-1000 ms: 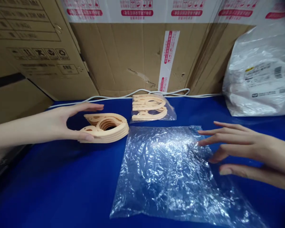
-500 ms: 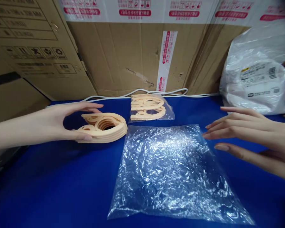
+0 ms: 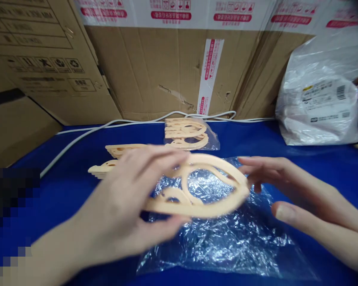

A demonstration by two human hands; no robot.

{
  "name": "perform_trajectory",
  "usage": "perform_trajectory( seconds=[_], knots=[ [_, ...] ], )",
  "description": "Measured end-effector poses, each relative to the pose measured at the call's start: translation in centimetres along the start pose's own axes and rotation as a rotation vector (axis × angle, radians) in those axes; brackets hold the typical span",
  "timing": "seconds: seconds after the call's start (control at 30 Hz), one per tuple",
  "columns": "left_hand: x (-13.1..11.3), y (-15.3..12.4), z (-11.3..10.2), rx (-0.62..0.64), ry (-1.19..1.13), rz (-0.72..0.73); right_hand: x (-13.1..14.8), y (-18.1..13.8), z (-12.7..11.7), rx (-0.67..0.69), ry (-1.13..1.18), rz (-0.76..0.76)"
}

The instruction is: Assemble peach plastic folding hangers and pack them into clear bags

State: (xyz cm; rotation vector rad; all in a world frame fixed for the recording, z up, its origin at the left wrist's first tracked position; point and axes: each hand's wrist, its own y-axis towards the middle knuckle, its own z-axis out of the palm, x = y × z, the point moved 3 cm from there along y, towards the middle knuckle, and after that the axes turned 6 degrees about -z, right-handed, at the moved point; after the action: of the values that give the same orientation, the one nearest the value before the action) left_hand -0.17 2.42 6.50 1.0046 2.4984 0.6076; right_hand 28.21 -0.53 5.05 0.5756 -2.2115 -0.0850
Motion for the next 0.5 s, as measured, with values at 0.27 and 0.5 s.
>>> perform_trajectory(
  seconds=[0.27,0.5],
  knots=[
    [-2.8,-1.1,2.3,-0.022,-0.048,0.137,0.6,1.4,1.0,0.089,0.491,0.185],
    [-2.2,-1.0,2.3,0.012,-0.021,0.124,0.4,2.0,1.5,0.178,0.783,0.24]
  ],
)
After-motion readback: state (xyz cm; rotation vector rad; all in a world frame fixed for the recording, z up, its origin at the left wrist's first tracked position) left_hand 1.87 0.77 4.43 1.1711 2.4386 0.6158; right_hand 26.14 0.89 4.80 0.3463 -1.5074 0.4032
